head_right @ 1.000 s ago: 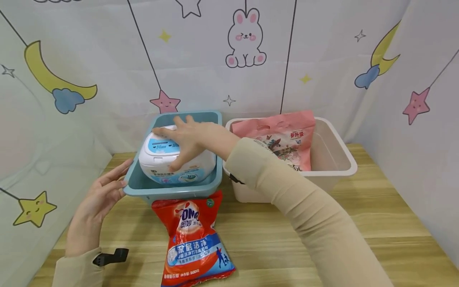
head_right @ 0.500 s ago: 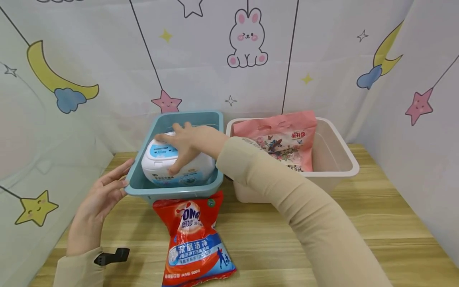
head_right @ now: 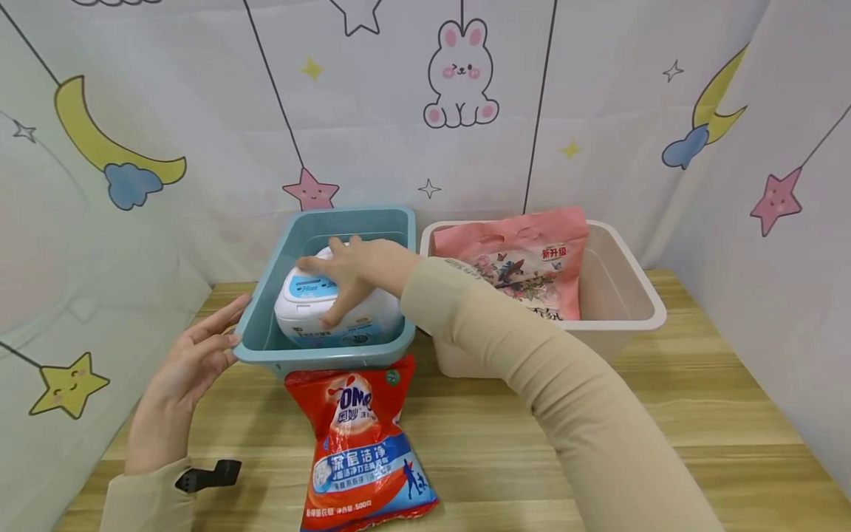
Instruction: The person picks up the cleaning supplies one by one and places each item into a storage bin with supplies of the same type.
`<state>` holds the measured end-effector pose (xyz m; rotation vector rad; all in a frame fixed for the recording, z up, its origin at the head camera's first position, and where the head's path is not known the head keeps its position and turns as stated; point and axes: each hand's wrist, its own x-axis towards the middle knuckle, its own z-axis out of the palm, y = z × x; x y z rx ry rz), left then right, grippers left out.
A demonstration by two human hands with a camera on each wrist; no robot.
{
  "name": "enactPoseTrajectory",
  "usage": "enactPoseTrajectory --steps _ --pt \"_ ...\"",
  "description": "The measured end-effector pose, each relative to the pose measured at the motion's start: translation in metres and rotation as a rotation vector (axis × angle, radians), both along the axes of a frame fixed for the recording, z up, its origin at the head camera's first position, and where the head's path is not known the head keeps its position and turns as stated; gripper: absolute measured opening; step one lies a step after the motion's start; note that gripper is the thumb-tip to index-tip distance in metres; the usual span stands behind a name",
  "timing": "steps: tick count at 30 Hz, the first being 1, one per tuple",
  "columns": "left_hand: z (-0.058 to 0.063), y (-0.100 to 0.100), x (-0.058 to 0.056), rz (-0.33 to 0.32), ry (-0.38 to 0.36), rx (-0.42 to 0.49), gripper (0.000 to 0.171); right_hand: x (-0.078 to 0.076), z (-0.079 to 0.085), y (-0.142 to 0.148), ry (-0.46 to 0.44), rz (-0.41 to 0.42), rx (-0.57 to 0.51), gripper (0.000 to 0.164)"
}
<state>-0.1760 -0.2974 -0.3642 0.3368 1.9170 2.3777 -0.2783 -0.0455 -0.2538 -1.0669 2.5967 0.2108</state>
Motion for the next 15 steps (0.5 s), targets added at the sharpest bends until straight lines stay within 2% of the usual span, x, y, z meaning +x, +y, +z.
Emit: enactPoseTrajectory --steps 5,15 --pt "0.0010 -0.0003 0.0004 -0.006 0.006 0.000 0.054 0.0004 -0.0014 -0.0003 -0.003 0.006 0.006 0.098" --pt "0.0010 0.0006 0.0014 0.008 0.004 -0.011 0.054 -0.0036 -0.0039 -0.0014 -0.069 -0.002 0.024 0.101"
